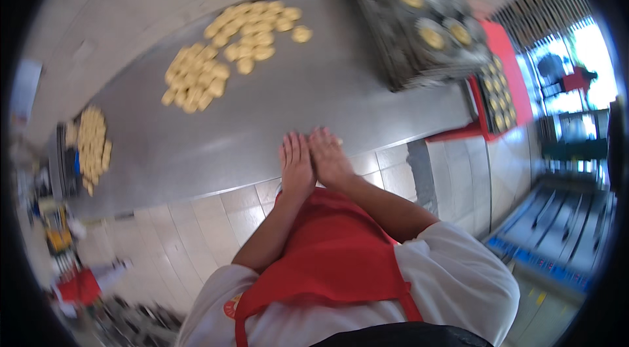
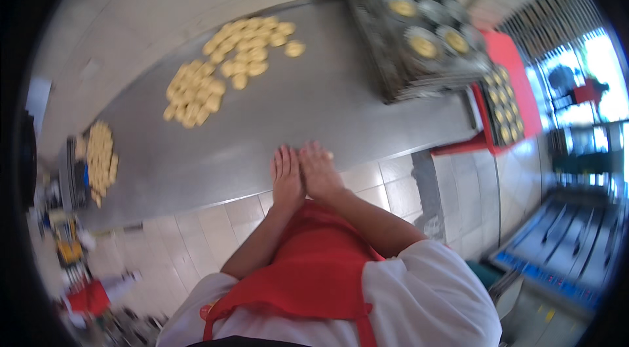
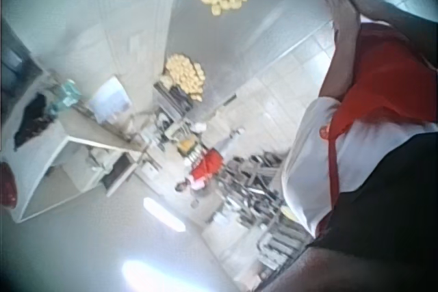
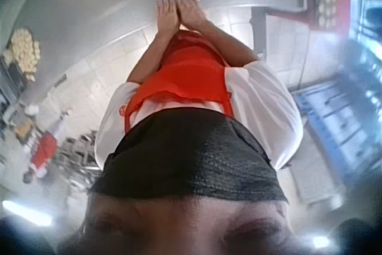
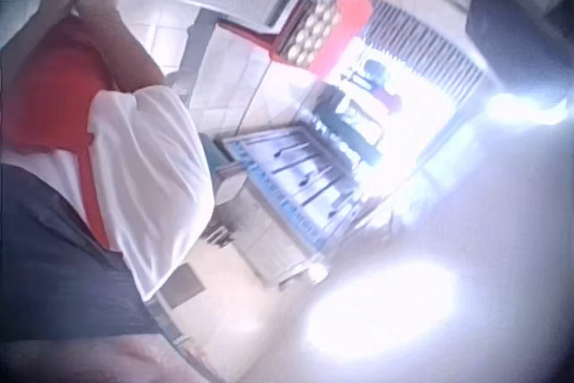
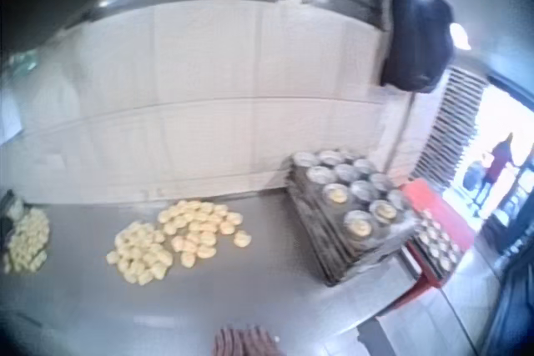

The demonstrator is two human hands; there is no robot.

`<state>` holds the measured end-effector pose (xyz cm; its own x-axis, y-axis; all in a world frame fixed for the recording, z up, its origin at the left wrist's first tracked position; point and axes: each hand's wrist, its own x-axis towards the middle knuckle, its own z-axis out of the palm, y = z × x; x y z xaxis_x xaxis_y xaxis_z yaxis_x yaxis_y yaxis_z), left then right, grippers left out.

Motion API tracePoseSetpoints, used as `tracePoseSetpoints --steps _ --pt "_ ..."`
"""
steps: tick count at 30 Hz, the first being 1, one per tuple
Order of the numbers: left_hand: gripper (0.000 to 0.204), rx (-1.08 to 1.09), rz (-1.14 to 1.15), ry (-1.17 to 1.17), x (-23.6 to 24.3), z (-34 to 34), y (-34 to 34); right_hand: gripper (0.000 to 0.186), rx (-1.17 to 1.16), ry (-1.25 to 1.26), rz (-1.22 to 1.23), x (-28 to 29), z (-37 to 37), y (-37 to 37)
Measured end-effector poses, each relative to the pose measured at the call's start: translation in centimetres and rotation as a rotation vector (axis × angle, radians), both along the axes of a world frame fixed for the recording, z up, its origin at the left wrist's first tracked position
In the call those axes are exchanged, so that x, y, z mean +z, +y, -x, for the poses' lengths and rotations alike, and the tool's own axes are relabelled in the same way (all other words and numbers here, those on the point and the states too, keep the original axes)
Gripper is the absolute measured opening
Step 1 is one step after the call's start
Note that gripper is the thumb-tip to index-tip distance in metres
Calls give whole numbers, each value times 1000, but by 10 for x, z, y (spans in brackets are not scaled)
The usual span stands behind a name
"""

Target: The person rolls pieces of dough into long strips by hand on a metal table, curls each strip into a spiral shape, and places them into individual paper liners on a baking tray.

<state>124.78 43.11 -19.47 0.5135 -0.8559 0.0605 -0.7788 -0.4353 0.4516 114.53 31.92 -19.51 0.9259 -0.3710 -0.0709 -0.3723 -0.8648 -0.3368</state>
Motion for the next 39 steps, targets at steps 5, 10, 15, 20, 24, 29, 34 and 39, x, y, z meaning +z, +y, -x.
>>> tracePoseSetpoints --steps 5,10,15,20,24,29,34,39 --pt "74 244 -89 -182 17 -113 -88 85 -288 95 235 38 -132 -107" --pt "76 -139 -137 -306 13 -143 -94 85 -53 11 254 11 -130 -134" --pt "79 -248 -242 1 39 -29 24 84 128 126 114 35 24 -34" --pt "73 21 -226 -75 32 -26 -8 71 9 -19 142 31 2 -57" --pt "69 223 -102 -231 32 -137 -103 70 -247 -50 249 35 -132 -149" --pt "70 99 -133 -269 19 -136 -89 77 -83 -63 237 12 -136 -147" --pt "80 -205 -172 -13 51 -15 5 76 33 174 184 19 34 -51" --pt "75 35 -286 -158 23 -39 7 77 -93 -133 123 30 2 -74"
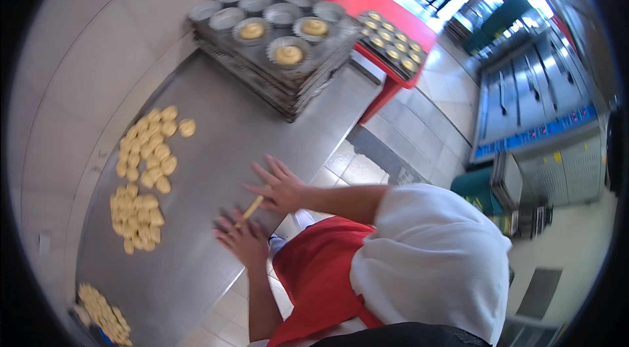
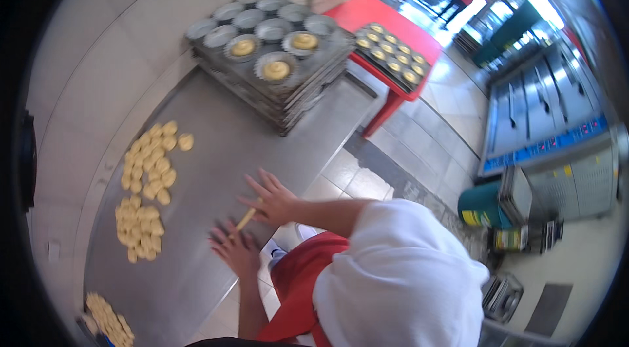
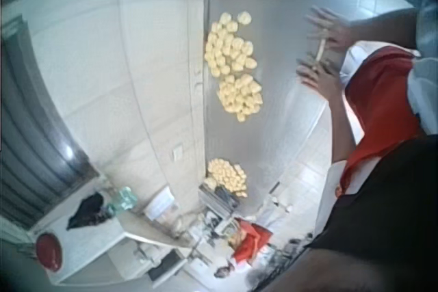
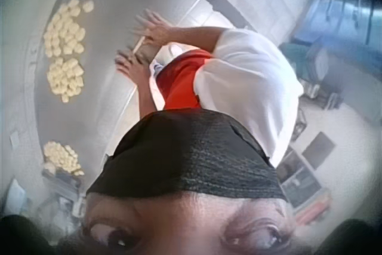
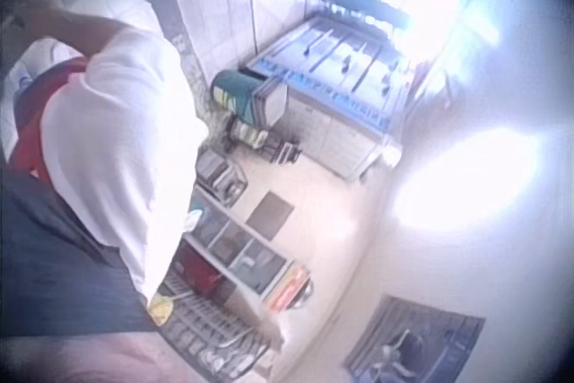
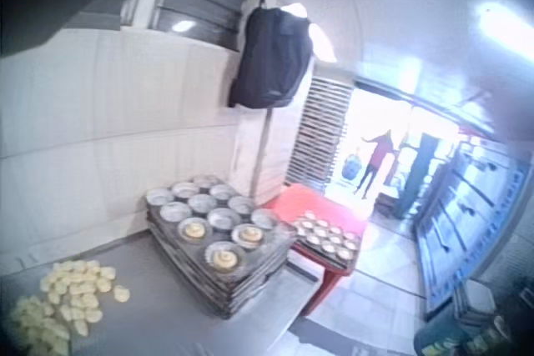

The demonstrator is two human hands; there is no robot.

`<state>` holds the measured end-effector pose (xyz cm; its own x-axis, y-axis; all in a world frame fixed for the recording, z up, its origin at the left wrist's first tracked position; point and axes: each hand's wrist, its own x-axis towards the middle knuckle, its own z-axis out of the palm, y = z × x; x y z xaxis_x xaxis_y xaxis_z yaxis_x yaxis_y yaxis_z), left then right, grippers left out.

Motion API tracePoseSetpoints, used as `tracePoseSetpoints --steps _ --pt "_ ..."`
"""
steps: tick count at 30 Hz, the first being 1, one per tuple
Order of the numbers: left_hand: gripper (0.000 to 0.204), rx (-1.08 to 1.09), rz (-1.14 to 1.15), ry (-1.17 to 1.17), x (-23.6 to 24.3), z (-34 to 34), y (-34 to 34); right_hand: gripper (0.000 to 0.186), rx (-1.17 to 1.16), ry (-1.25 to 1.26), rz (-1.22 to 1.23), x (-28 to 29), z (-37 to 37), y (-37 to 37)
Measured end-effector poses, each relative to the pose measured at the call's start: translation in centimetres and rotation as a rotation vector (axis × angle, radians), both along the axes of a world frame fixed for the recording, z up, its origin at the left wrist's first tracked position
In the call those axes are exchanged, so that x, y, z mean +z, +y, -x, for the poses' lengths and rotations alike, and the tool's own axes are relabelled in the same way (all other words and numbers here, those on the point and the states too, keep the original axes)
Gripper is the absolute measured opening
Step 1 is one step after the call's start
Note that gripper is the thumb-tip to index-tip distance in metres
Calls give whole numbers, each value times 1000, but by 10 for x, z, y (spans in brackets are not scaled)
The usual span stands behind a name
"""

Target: The person rolls pieces of dough into long strips by hand on a metal table, curls each strip into a spiral shape, and places them into individual paper liners on a baking tray.

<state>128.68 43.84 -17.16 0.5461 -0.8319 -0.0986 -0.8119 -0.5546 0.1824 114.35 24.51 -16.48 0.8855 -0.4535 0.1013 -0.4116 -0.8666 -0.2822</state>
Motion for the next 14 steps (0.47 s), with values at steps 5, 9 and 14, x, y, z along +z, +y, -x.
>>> tracePoseSetpoints --steps 5,9,14 --pt "74 56 122 -193 -3 -100 -105 82 -283 -58 91 13 -87 -104" --pt "76 -171 25 -115 4 -66 -62 79 -148 46 28 -15 -45 -60" --pt "92 -321 40 385 5 -45 42 73 63 203 -30 -4 36 24"
